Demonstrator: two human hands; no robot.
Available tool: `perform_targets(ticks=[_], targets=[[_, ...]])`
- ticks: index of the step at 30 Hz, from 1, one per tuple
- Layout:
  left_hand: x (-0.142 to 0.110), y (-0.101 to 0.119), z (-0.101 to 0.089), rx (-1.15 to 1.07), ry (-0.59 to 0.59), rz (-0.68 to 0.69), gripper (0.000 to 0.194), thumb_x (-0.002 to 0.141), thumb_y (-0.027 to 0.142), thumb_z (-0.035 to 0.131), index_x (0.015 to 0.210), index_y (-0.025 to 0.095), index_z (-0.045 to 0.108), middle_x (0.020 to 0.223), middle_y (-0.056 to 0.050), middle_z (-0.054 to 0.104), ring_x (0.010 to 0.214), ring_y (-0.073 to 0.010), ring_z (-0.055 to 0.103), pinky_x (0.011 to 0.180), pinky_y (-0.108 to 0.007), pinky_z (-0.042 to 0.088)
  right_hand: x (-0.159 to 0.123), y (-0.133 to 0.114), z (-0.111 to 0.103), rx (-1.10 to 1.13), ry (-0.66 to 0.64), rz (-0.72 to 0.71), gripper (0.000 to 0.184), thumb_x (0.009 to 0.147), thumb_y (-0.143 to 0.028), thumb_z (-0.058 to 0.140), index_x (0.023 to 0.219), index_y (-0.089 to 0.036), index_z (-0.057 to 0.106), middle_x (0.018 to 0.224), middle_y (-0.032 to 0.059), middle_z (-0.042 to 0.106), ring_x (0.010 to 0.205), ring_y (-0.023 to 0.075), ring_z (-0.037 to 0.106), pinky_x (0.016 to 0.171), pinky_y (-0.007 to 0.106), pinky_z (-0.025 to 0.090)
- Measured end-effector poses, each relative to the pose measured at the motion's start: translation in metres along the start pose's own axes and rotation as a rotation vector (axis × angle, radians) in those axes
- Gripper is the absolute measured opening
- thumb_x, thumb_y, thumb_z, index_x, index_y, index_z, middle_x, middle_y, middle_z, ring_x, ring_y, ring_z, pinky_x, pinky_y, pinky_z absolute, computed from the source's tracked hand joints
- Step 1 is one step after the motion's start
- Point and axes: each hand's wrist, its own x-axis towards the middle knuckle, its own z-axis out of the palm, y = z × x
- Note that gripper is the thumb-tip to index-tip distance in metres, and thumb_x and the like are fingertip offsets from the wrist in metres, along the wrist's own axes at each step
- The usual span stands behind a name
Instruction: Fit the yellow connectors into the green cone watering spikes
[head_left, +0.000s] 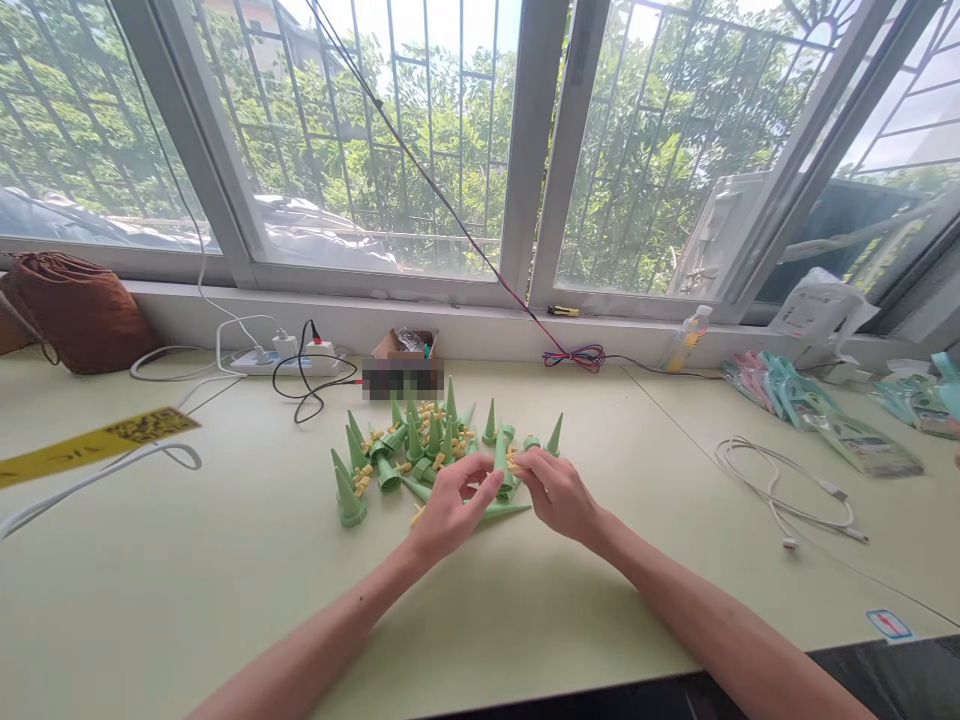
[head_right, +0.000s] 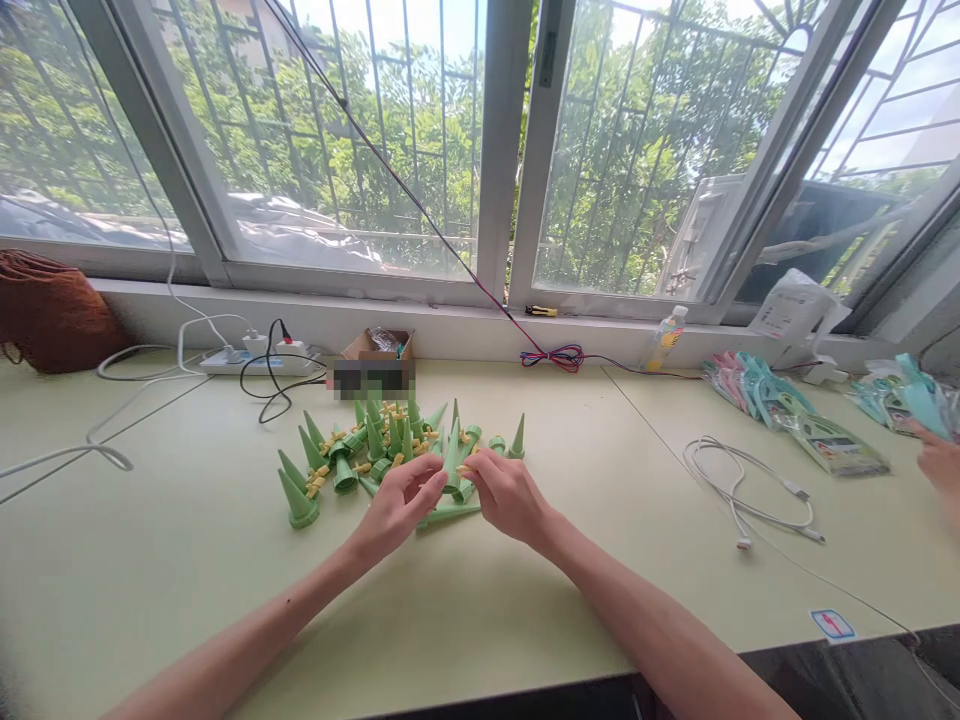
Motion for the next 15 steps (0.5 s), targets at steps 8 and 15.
perform_targets(ticks=[8,15], targets=[[-0.001,-0.010,0.005,0.177,0.056,0.201,0.018,0.093,0.035,0.056,0.103,0.020,0.060,0.098,-0.005,0.057,0.068,-0.0100,0.058,0.053,-0.020,0.055,0.000,0.004,0.000,0.038,0.011,0.049,0.021,0.103,-0.024,0.036,0.088,-0.020,0.050,0.068,-0.0007,0.050,0.053,0.0119,0.040,0.050,0.024,0.033],[-0.001,-0.009,0.009,0.230,0.164,0.166,0.021,0.095,0.036,0.053,0.106,0.020,0.061,0.098,-0.005,0.059,0.065,-0.0089,0.057,0.055,-0.021,0.053,0.001,0.004,0.000,0.019,0.064,0.082,0.018,0.102,-0.022,0.039,0.088,-0.021,0.051,0.070,-0.0002,0.052,0.053,0.0114,0.042,0.049,0.023,0.034]])
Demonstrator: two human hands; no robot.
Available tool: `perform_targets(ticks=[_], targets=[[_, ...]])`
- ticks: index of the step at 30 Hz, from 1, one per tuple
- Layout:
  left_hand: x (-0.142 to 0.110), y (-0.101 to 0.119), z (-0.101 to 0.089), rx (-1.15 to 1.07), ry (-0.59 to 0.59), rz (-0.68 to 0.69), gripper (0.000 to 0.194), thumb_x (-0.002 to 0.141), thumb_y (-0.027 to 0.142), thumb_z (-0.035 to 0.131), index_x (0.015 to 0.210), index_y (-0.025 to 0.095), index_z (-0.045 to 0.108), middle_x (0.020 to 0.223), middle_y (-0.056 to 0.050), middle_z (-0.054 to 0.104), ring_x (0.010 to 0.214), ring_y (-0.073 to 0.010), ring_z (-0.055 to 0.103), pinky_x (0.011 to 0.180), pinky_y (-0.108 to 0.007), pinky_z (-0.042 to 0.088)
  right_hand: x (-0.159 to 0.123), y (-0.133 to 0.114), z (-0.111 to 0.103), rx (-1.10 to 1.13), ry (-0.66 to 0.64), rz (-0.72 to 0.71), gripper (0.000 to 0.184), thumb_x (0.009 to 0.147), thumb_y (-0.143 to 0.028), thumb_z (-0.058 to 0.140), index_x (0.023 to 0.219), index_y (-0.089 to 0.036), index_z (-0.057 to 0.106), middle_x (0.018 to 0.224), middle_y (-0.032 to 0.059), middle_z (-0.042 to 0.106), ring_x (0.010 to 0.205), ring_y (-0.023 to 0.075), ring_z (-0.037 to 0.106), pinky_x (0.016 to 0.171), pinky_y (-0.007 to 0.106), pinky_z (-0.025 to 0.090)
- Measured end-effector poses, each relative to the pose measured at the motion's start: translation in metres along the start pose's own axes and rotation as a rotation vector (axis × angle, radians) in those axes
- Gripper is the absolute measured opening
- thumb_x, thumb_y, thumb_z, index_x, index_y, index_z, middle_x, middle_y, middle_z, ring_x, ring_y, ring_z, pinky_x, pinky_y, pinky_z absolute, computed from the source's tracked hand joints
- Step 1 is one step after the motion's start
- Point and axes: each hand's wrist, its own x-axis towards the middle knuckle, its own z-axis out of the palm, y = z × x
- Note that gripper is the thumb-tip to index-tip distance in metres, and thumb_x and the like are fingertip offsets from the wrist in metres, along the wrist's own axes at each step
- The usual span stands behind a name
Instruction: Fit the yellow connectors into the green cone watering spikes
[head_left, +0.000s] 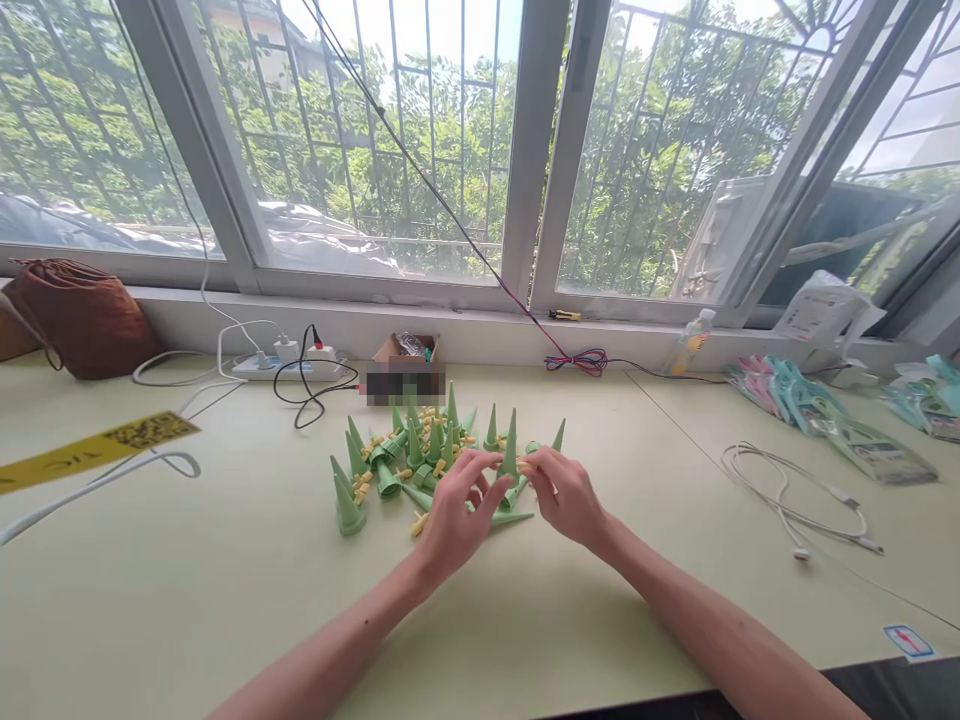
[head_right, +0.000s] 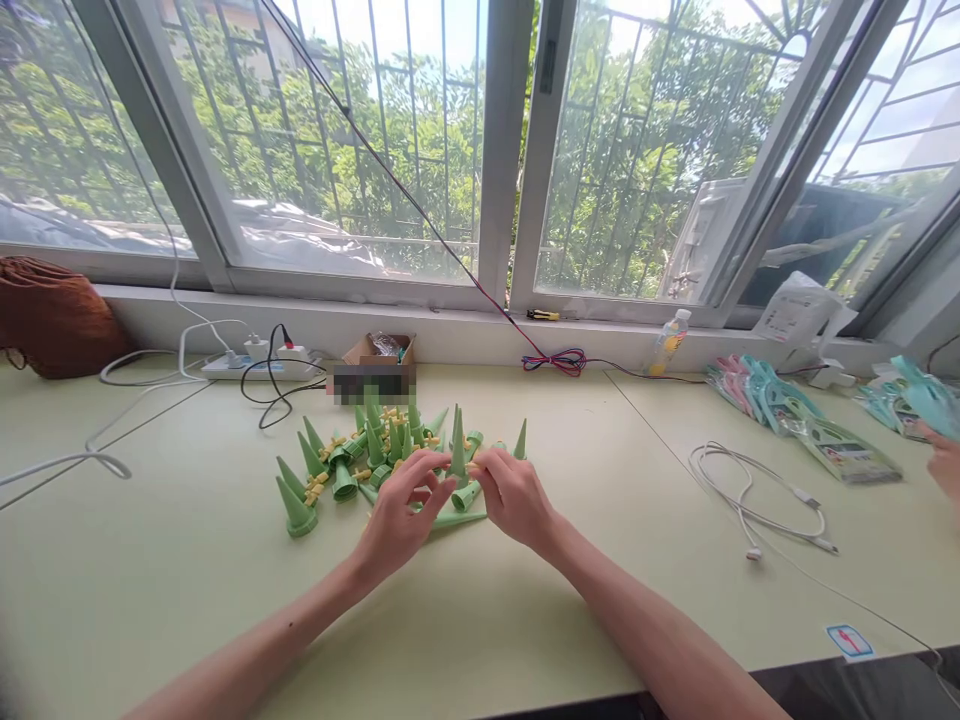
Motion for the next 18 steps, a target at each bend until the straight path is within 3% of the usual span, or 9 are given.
perform_targets(ticks=[6,12,18], targets=[[0.001,0.008,-0.001,-0.064,0.092,-0.147,0.042,0.095,0.049,0.046,0.069,0.016,0.052,0.058,0.003,0.046,0.048,-0.0078,0.041,0.044,-0.019,0.035,0.002,-0.006,-0.001,-0.044,0.043,-0.100,0.014,0.102,-0.019,0.040,0.094,-0.021,0.052,0.073,0.0014,0.056,0.054,0.0118,0.045,0.048,0.023,0.034],[0.002,0.004,-0.001,-0.256,-0.049,-0.329,0.071,0.090,0.068,0.039,0.046,0.014,0.055,0.042,-0.002,0.048,0.037,-0.0083,0.038,0.040,-0.023,0.029,0.005,-0.012,-0.005,-0.067,0.013,-0.204,0.014,0.100,-0.014,0.041,0.098,-0.021,0.052,0.075,0.0024,0.056,0.061,0.0122,0.049,0.051,0.022,0.037],[0.005,0.016,-0.006,-0.414,-0.125,-0.554,0.072,0.081,0.074,0.049,0.045,0.012,0.056,0.041,-0.003,0.051,0.033,-0.0067,0.036,0.038,-0.021,0.023,0.004,-0.010,-0.004,-0.132,0.003,-0.265,0.015,0.099,-0.011,0.041,0.092,-0.020,0.051,0.068,-0.0009,0.051,0.056,0.0104,0.044,0.051,0.021,0.034]])
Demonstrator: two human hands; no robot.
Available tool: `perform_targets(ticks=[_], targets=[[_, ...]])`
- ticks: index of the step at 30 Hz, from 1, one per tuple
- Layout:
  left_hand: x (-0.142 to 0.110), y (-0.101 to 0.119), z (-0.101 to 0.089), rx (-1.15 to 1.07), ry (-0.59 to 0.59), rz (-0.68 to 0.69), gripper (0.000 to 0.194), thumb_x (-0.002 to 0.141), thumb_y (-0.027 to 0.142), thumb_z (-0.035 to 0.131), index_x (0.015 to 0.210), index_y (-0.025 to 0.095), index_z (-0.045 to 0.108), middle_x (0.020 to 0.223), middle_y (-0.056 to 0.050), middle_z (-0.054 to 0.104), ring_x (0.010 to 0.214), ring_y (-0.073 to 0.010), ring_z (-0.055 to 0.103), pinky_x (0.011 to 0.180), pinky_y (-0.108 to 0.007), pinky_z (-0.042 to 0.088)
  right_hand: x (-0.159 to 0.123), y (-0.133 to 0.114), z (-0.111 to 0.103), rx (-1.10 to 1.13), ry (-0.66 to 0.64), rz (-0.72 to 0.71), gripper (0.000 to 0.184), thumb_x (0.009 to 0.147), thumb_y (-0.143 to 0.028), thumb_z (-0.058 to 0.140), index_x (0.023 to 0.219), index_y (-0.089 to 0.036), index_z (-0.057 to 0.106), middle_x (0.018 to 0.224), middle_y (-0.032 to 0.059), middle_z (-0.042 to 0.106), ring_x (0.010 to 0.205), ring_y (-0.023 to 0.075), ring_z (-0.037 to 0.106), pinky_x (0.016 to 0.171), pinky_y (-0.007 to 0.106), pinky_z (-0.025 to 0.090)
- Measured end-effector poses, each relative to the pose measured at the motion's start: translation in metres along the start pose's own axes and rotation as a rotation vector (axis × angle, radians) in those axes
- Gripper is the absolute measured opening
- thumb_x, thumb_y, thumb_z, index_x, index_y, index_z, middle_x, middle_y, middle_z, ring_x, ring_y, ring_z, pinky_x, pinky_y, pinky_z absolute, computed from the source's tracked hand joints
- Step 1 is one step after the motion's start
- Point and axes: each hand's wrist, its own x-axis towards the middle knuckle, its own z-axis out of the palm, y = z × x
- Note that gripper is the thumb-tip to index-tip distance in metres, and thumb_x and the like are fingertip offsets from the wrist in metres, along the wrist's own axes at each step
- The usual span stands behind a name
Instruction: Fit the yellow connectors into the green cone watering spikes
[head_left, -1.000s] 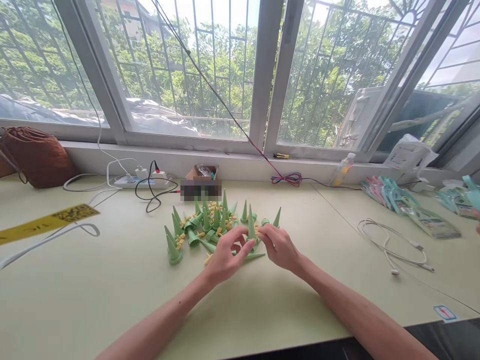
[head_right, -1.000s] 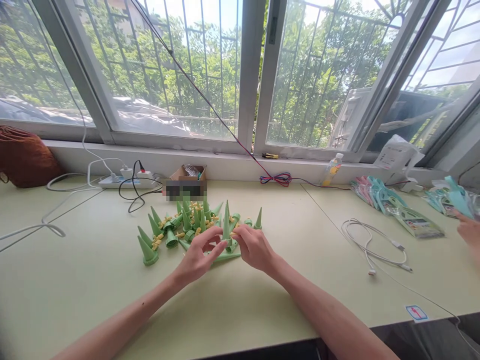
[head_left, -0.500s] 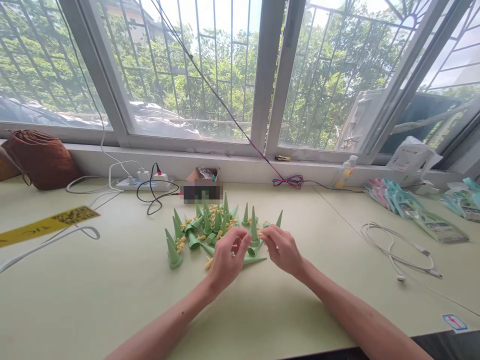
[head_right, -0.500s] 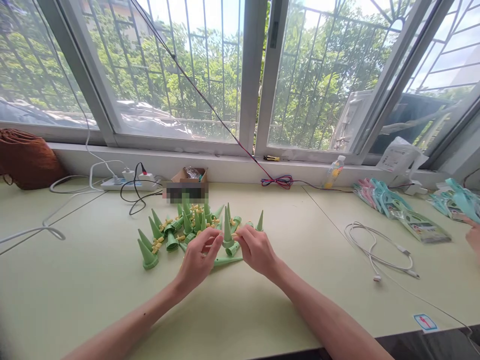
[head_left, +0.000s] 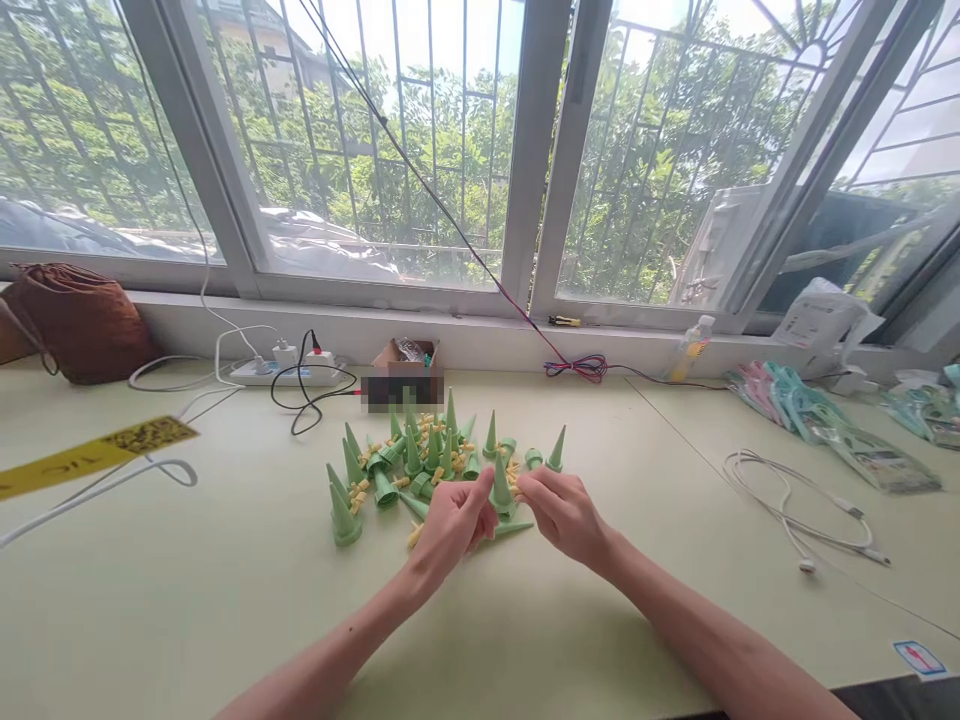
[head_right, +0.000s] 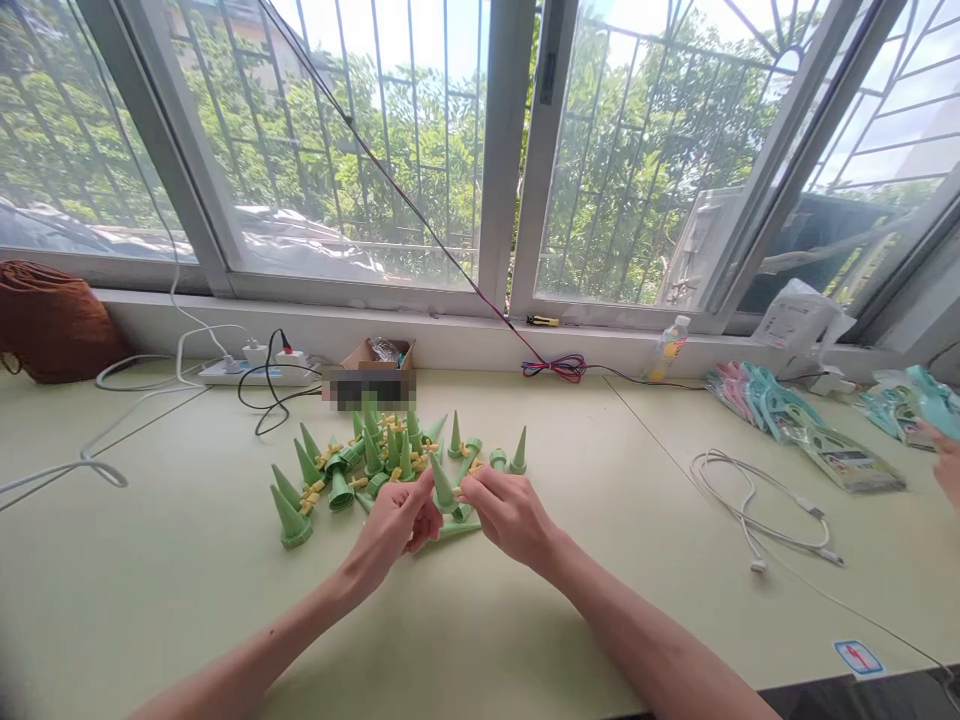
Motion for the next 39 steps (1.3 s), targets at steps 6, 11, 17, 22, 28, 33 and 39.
perform_targets(ticks=[6,11,17,22,28,33,39], targets=[[0.001,0.002,-0.004,-0.047,-0.050,-0.085,0.070,0.080,0.073,0.053,0.048,0.012,0.057,0.041,-0.003,0.051,0.031,-0.0057,0.034,0.035,-0.021,0.019,-0.001,0.001,-0.002,-0.071,-0.009,-0.035,0.019,0.096,-0.004,0.040,0.092,-0.019,0.051,0.067,-0.0011,0.049,0.056,0.0108,0.043,0.052,0.023,0.032],[0.004,0.000,-0.009,-0.094,-0.112,-0.111,0.065,0.081,0.069,0.055,0.054,0.011,0.059,0.044,-0.003,0.053,0.031,-0.0057,0.036,0.034,-0.020,0.019,-0.001,0.002,-0.004,-0.087,-0.034,-0.046,0.023,0.094,-0.001,0.037,0.095,-0.019,0.051,0.067,-0.0006,0.050,0.056,0.0114,0.043,0.053,0.023,0.033],[0.008,-0.004,-0.013,-0.206,-0.221,-0.121,0.055,0.086,0.059,0.059,0.060,0.010,0.062,0.050,-0.003,0.055,0.033,-0.0049,0.038,0.035,-0.020,0.024,0.000,0.003,-0.004,-0.094,-0.032,-0.061,0.025,0.093,0.001,0.035,0.097,-0.018,0.051,0.068,0.0000,0.052,0.057,0.0119,0.044,0.053,0.024,0.034],[0.008,-0.002,-0.014,-0.192,-0.210,-0.077,0.044,0.085,0.051,0.065,0.065,0.012,0.061,0.048,0.002,0.050,0.039,-0.0049,0.038,0.040,-0.019,0.031,0.000,0.004,-0.004,-0.087,-0.040,-0.043,0.026,0.092,0.002,0.036,0.098,-0.019,0.051,0.069,-0.0002,0.051,0.057,0.0123,0.043,0.053,0.024,0.033],[0.004,0.003,-0.013,-0.063,-0.137,0.048,0.036,0.079,0.046,0.073,0.077,0.016,0.053,0.056,0.006,0.049,0.047,-0.0066,0.043,0.043,-0.019,0.038,-0.002,0.005,-0.002,-0.029,-0.053,0.020,0.022,0.093,-0.001,0.036,0.093,-0.020,0.048,0.068,-0.0013,0.046,0.056,0.0123,0.036,0.051,0.024,0.029],[0.003,-0.002,-0.012,0.098,-0.073,0.236,0.035,0.081,0.039,0.072,0.105,0.018,0.055,0.073,0.003,0.054,0.054,-0.0072,0.050,0.048,-0.019,0.046,-0.001,0.002,-0.002,0.037,-0.078,0.074,0.018,0.096,-0.006,0.037,0.089,-0.021,0.046,0.068,-0.0019,0.042,0.055,0.0122,0.030,0.050,0.024,0.027],[0.005,-0.013,-0.013,0.321,-0.008,0.580,0.024,0.090,0.027,0.060,0.113,0.021,0.055,0.102,-0.005,0.059,0.068,-0.0086,0.059,0.059,-0.022,0.055,-0.001,0.000,-0.001,0.099,-0.092,0.124,0.016,0.098,-0.011,0.037,0.089,-0.021,0.045,0.070,-0.0017,0.043,0.056,0.0124,0.030,0.050,0.023,0.027]])
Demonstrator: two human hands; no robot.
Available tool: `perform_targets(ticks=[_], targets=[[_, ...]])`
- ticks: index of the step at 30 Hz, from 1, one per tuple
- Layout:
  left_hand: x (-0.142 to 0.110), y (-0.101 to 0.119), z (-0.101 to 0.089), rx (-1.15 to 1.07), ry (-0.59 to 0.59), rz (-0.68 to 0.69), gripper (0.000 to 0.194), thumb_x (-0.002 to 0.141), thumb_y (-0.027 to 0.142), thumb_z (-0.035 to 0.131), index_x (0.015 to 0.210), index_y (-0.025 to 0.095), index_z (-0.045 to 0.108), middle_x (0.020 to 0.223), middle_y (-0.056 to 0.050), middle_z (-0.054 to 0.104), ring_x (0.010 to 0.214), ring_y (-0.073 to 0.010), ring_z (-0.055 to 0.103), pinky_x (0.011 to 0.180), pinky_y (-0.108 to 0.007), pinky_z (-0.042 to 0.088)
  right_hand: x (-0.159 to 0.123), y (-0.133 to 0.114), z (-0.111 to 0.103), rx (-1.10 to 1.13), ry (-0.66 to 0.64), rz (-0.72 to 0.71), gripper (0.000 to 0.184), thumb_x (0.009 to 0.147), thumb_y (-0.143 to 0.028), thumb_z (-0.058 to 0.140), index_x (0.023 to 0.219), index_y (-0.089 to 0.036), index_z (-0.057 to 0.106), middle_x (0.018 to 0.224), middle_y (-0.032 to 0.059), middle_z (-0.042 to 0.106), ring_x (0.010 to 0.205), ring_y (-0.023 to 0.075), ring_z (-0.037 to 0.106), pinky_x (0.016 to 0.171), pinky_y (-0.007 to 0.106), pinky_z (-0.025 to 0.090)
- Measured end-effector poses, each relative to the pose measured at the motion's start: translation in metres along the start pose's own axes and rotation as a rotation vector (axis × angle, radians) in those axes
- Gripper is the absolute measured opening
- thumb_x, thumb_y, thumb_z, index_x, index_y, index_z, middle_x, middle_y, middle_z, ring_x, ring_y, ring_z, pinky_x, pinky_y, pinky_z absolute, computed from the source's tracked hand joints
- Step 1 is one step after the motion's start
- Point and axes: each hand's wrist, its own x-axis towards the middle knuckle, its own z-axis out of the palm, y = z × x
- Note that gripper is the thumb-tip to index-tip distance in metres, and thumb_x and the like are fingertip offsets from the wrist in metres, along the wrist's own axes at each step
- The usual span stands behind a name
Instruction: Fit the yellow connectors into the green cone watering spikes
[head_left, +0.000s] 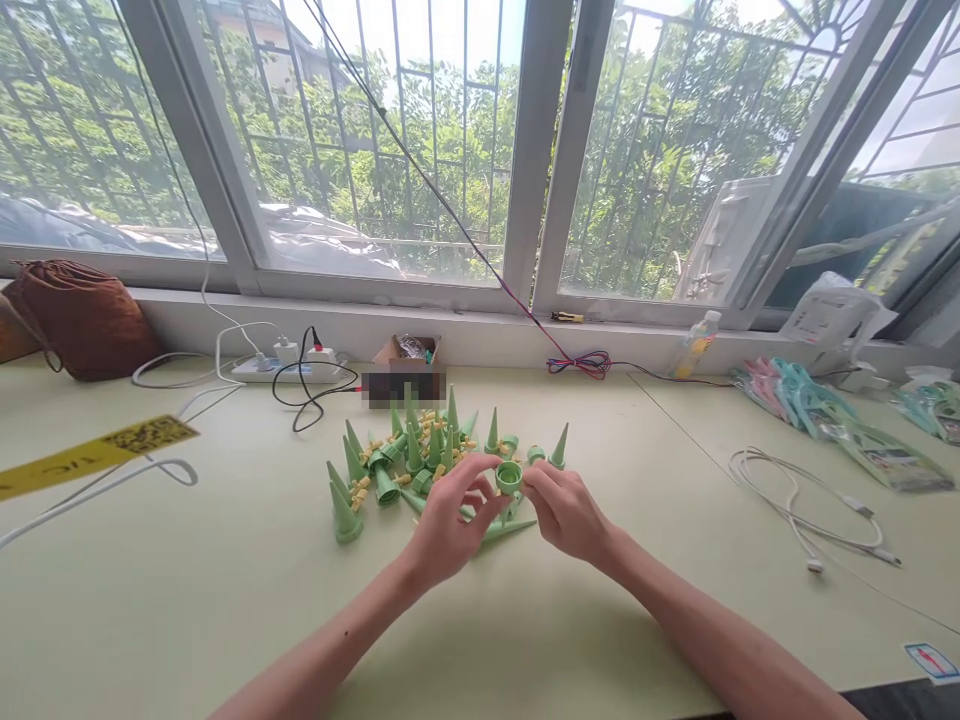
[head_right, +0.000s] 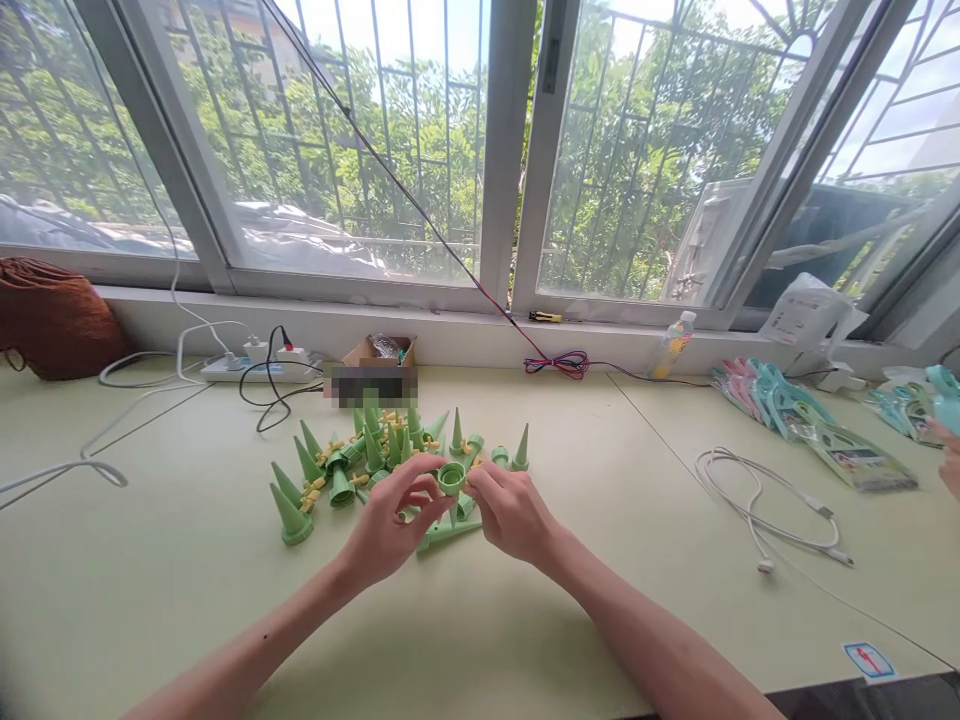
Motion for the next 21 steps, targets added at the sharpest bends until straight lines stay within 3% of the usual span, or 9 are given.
perform_targets(ticks=[4,12,15,18,21], targets=[[0.000,-0.001,0.000,0.069,-0.006,0.051,0.024,0.094,0.027,0.055,0.117,0.023,0.057,0.110,-0.007,0.059,0.067,-0.0079,0.059,0.058,-0.022,0.055,-0.002,0.002,0.003,0.020,0.003,0.045,0.018,0.101,-0.016,0.035,0.087,-0.021,0.045,0.070,-0.0020,0.044,0.054,0.0120,0.031,0.049,0.023,0.028],[0.004,0.007,0.003,-0.052,0.034,-0.189,0.035,0.091,0.042,0.058,0.119,0.022,0.057,0.098,-0.005,0.061,0.057,-0.0079,0.052,0.051,-0.022,0.050,-0.001,0.007,0.002,0.022,0.089,0.132,0.022,0.102,-0.021,0.037,0.083,-0.021,0.048,0.068,-0.0014,0.047,0.054,0.0113,0.038,0.050,0.022,0.032],[0.005,0.009,0.003,-0.131,0.084,-0.242,0.029,0.092,0.046,0.055,0.100,0.019,0.057,0.081,0.000,0.057,0.053,-0.0070,0.048,0.048,-0.019,0.042,0.000,0.007,0.001,-0.027,0.120,0.106,0.020,0.103,-0.021,0.038,0.087,-0.020,0.050,0.068,-0.0012,0.048,0.053,0.0107,0.039,0.049,0.021,0.032],[0.005,0.010,0.002,-0.200,0.069,-0.308,0.040,0.094,0.053,0.047,0.077,0.017,0.053,0.061,0.003,0.048,0.045,-0.0063,0.042,0.042,-0.018,0.033,0.001,0.005,0.000,-0.077,0.155,0.049,0.017,0.102,-0.018,0.040,0.090,-0.020,0.051,0.068,-0.0011,0.049,0.052,0.0100,0.040,0.048,0.021,0.030],[0.005,0.012,0.001,-0.204,0.019,-0.321,0.044,0.094,0.055,0.048,0.072,0.016,0.051,0.053,0.005,0.044,0.043,-0.0066,0.041,0.042,-0.018,0.032,0.003,0.002,0.000,-0.120,0.141,-0.002,0.017,0.103,-0.017,0.038,0.092,-0.020,0.051,0.069,-0.0008,0.051,0.053,0.0097,0.043,0.048,0.021,0.031]])
